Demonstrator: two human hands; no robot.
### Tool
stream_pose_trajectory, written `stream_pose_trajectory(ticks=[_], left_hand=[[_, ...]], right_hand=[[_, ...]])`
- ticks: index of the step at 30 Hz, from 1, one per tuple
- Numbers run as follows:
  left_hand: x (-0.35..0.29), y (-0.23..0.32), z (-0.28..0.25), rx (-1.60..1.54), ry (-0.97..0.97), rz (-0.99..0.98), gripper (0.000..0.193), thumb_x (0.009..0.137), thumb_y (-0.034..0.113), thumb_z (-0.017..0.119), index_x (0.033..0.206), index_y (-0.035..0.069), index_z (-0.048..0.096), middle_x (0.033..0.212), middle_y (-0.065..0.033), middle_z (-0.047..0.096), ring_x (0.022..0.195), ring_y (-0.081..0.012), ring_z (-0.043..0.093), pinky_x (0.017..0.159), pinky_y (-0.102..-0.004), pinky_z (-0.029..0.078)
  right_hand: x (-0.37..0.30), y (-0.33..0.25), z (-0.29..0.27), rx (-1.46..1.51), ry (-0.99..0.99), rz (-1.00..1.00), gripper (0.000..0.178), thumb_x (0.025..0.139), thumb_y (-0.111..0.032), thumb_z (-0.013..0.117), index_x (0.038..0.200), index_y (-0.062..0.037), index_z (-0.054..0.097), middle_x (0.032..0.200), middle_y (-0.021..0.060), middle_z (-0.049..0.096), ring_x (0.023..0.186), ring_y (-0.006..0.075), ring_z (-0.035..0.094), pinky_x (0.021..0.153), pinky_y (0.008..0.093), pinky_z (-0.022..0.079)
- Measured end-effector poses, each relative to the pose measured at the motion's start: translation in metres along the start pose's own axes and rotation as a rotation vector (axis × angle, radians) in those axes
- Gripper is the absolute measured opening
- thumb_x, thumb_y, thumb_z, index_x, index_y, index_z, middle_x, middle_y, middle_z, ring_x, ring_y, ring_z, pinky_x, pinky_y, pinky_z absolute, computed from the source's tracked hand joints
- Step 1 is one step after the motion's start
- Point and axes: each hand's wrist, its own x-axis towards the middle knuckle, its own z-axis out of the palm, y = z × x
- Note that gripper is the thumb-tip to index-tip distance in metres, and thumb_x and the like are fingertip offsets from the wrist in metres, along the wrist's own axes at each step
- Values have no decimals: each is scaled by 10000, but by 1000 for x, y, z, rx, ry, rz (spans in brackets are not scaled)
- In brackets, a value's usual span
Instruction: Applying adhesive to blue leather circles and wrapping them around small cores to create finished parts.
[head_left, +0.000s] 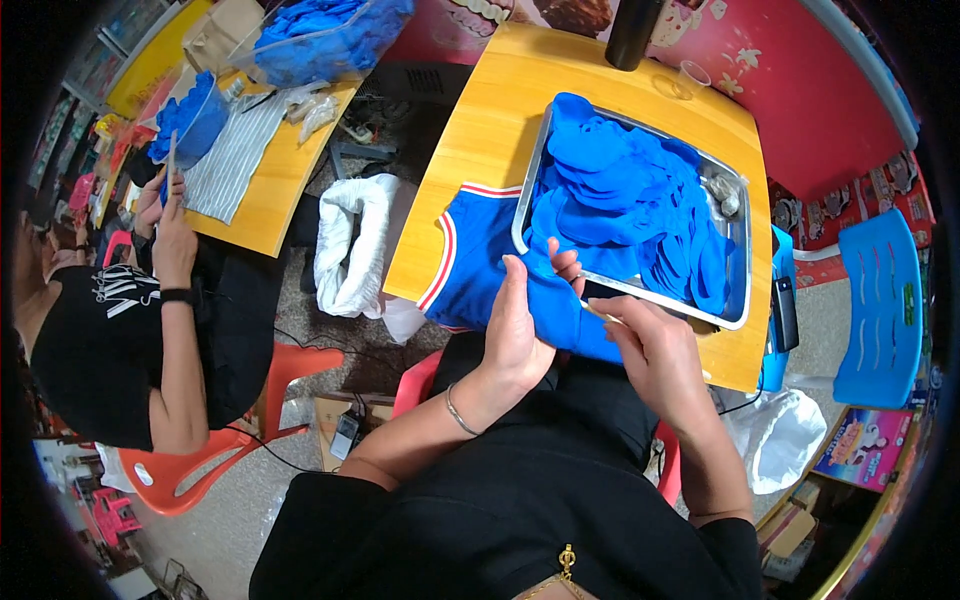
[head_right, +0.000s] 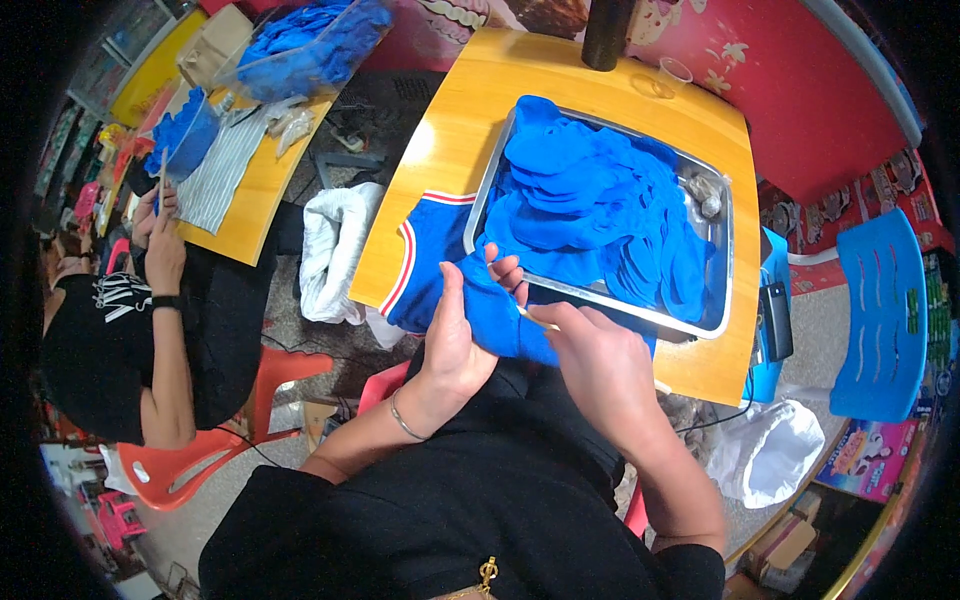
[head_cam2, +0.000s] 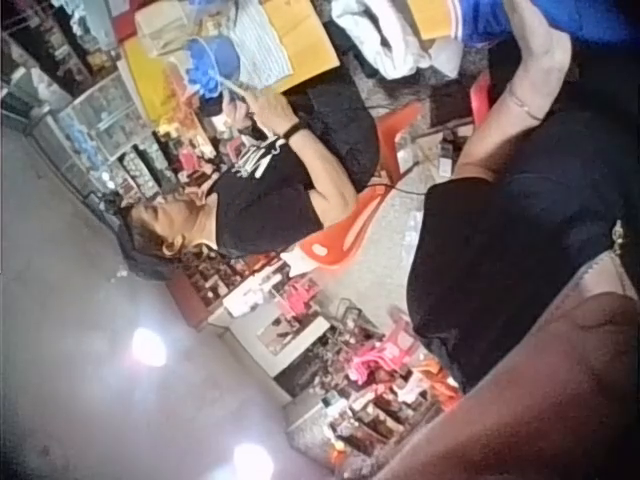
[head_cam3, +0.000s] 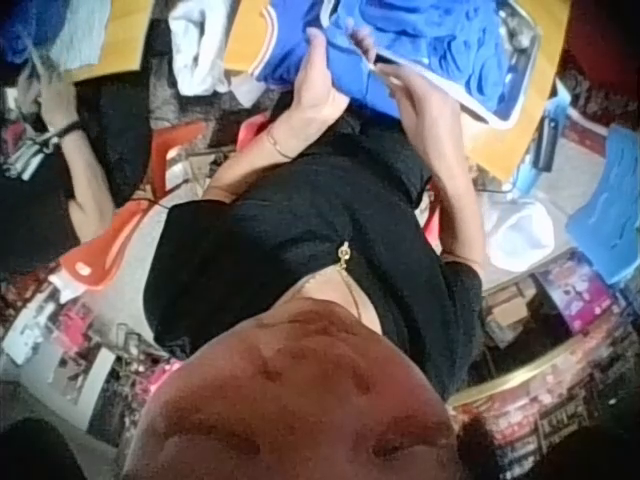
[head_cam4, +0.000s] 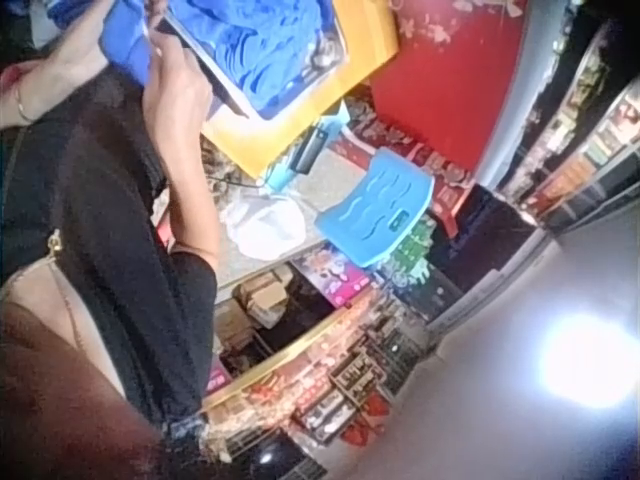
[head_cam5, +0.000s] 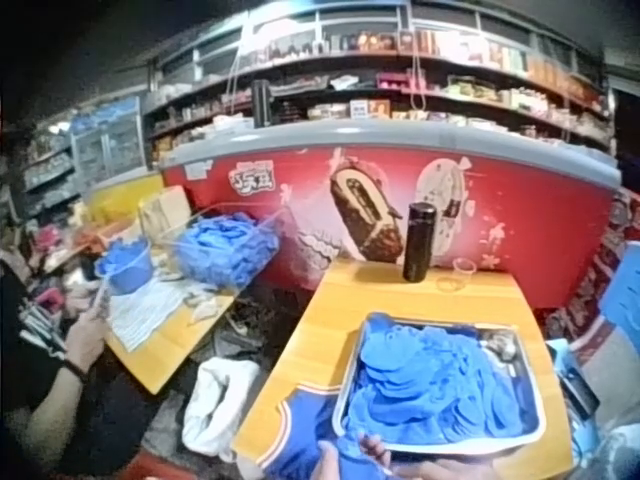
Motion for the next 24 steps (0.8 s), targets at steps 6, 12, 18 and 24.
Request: stream_pose_trajectory(ticks=[6,12,18,24], left_hand=[[0,2,-3,26,117,24,553,918,506,335,1286,102,418,1064,-31,521,998,-124,485,892,-299,400],[2,2,4,66,135,65,586,913,508,361,1329,96,377,1247,-47,484,1107,-166,475,970,-347,372],[4,3,2,144,164,115,568,919,501,362,1279,69,443,1262,-55,475,1113,-159,472,966,-346,378],[6,3,-6,189,226,174,434,930,405,449,1188,65,528,974,0,578,845,-59,530,730,-224,449]], right_hand=[[-14,10,14,138,26,64,214,808,-48,576,1021,-62,593,832,160,629,755,324,620,640,371,480],[-20,10,25,292,-7,185,249,830,-5,522,1072,-41,567,789,160,620,727,259,632,645,337,478],[-29,15,51,754,-71,314,267,903,-25,467,1163,-64,512,720,-10,505,549,22,387,479,169,297],[-28,17,67,775,28,278,281,872,3,489,1145,-55,528,810,60,561,618,106,513,549,225,398]])
